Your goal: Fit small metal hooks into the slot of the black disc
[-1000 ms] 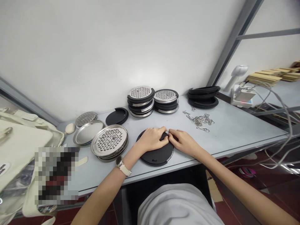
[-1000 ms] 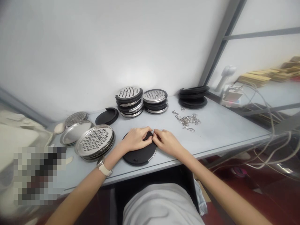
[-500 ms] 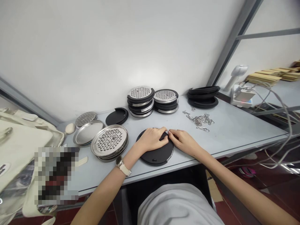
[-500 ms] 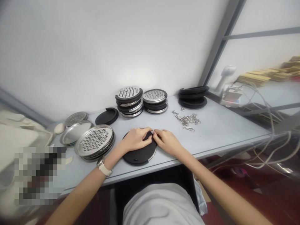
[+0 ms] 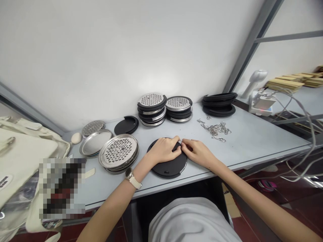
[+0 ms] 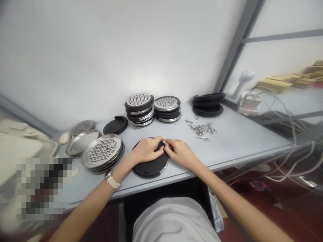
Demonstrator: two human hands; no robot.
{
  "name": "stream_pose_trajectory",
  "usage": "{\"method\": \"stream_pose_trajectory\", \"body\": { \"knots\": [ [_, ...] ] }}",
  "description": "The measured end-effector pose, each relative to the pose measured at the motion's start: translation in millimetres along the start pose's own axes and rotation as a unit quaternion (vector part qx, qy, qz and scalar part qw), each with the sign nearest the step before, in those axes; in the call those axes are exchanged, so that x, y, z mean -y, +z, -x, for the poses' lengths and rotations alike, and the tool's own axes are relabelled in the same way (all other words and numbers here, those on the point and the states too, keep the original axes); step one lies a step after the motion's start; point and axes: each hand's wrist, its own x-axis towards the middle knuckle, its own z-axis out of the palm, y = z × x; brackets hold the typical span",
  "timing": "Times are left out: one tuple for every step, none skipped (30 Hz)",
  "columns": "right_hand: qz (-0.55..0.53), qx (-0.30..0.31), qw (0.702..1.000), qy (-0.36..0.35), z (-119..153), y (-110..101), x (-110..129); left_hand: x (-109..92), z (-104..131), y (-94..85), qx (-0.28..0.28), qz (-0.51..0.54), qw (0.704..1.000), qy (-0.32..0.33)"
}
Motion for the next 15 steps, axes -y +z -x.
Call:
{"method": "stream_pose_trajectory", "body": {
  "knots": [
    [-0.002,-0.002,1.0,0.001,0.1,0.0,0.2,0.1,0.1,0.2,0.0,0.0,1.0,0.002],
    [-0.005,-0.003,1.0,0.003,0.1,0.0,0.3,0.2,0.2,0.3,-0.001,0.0,1.0,0.003],
    [-0.008,-0.008,1.0,0.006,0.1,0.1,0.3,0.2,0.3,0.4,-0.001,-0.001,1.0,0.004],
    [-0.011,-0.011,1.0,0.01,0.1,0.3,0.2,0.1,0.4,0.4,-0.003,-0.001,1.0,0.004],
    [-0.014,-0.015,1.0,0.014,0.0,0.6,0.1,0.0,0.4,0.2,-0.004,-0.002,1.0,0.004],
    [-0.018,-0.019,1.0,0.017,0.0,0.8,0.0,-0.2,0.5,0.0,-0.006,-0.003,1.0,0.003],
    [-0.02,-0.021,0.999,0.019,0.0,0.9,0.1,-0.5,0.4,-0.3,-0.006,-0.004,1.0,0.001],
    [-0.023,-0.022,0.999,0.02,0.0,1.0,0.3,-0.8,0.4,-0.6,-0.007,-0.004,1.0,-0.002],
    [-0.025,-0.023,0.999,0.02,0.0,0.9,0.6,-1.0,0.4,-0.9,-0.006,-0.003,1.0,-0.004],
    [-0.027,-0.023,0.999,0.019,0.1,0.8,1.0,-1.3,0.4,-1.1,-0.005,-0.003,1.0,-0.006],
    [-0.028,-0.024,0.999,0.019,0.2,0.7,1.6,-1.4,0.4,-1.1,-0.004,-0.001,1.0,-0.007],
    [-0.028,-0.025,0.999,0.019,0.3,0.4,2.2,-1.4,0.4,-1.0,-0.003,0.0,1.0,-0.007],
    [-0.029,-0.026,0.999,0.019,0.4,0.1,2.7,-1.2,0.3,-0.8,-0.003,0.002,1.0,-0.007],
    [-0.032,-0.028,0.999,0.02,0.5,-0.3,3.0,-0.9,0.3,-0.4,-0.003,0.002,1.0,-0.006],
    [-0.038,-0.03,0.999,0.023,0.5,-0.7,3.2,-0.4,0.2,0.0,-0.003,0.003,1.0,-0.002]
  ]
}}
